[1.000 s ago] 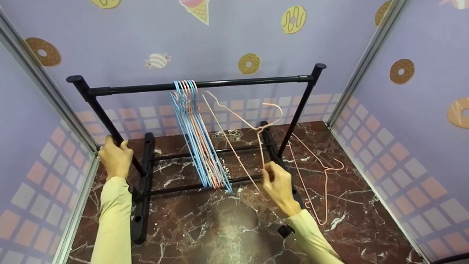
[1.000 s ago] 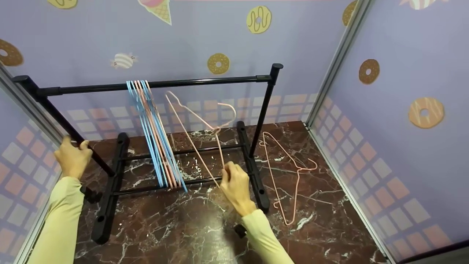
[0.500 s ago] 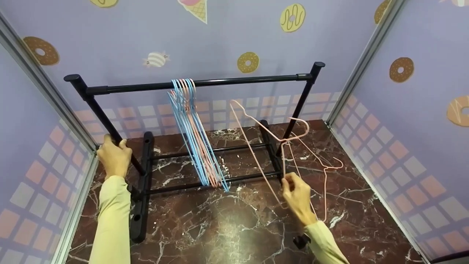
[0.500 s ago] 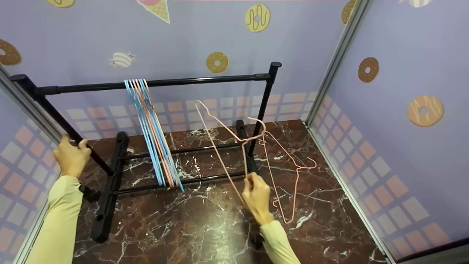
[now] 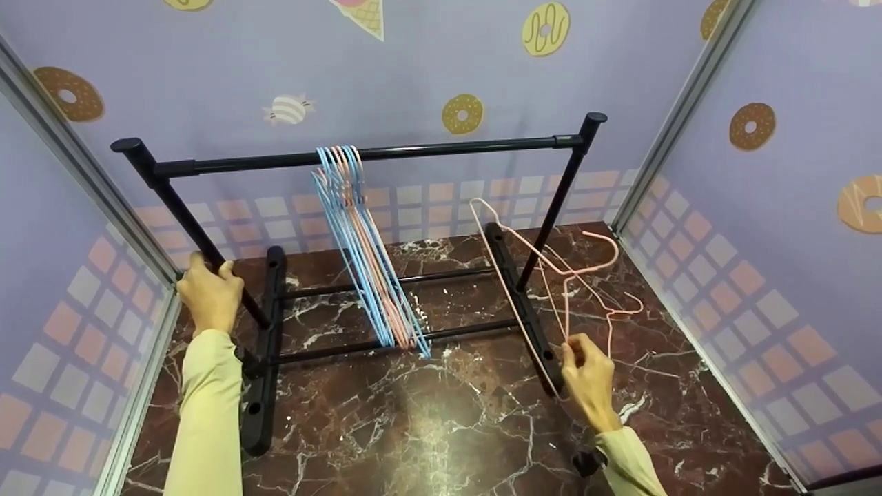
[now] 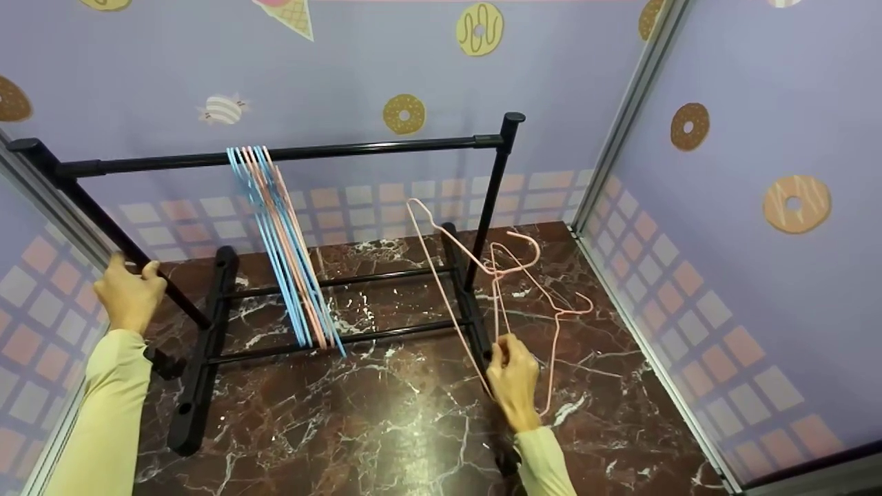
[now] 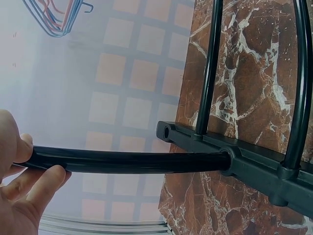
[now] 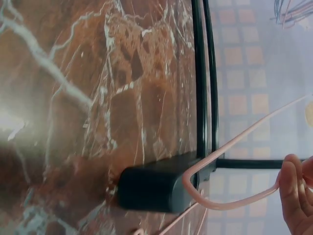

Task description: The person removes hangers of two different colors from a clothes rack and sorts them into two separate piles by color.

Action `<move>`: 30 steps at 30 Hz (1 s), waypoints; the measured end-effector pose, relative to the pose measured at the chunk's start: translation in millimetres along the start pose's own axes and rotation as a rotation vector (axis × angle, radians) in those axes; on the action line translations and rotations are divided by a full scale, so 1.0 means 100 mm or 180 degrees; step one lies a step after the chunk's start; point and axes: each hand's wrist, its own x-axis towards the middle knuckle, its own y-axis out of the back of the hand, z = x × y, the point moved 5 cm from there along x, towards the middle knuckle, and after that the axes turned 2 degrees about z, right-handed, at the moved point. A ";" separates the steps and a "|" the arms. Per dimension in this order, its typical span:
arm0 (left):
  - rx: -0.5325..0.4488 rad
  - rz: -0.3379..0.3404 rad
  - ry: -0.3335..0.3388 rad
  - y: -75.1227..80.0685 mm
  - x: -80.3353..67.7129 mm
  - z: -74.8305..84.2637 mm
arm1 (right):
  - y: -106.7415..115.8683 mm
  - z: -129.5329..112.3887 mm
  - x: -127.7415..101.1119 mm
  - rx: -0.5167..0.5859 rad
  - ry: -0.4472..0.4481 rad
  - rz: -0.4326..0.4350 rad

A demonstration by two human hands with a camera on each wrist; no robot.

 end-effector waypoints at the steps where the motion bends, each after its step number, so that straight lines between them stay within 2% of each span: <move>1: 0.0001 0.0009 0.0004 0.00 0.00 0.00 | 0.02 0.02 -0.01 -0.0009 -0.0015 0.0009; 11: 0.0004 0.0082 -0.0023 -0.01 0.01 0.00 | 0.16 0.21 -0.11 -0.0125 -0.0116 0.0160; 18: -0.0026 0.0083 -0.0010 0.00 -0.01 -0.02 | 0.21 0.38 -0.21 -0.0051 -0.0266 0.0181; 25: -0.0031 0.0097 -0.0032 0.00 -0.01 0.00 | 0.28 0.52 -0.26 -0.0077 -0.0264 0.0410; 30: -0.0023 0.0095 -0.0027 0.00 -0.01 -0.01 | 0.32 0.64 -0.30 0.0061 -0.0423 0.0537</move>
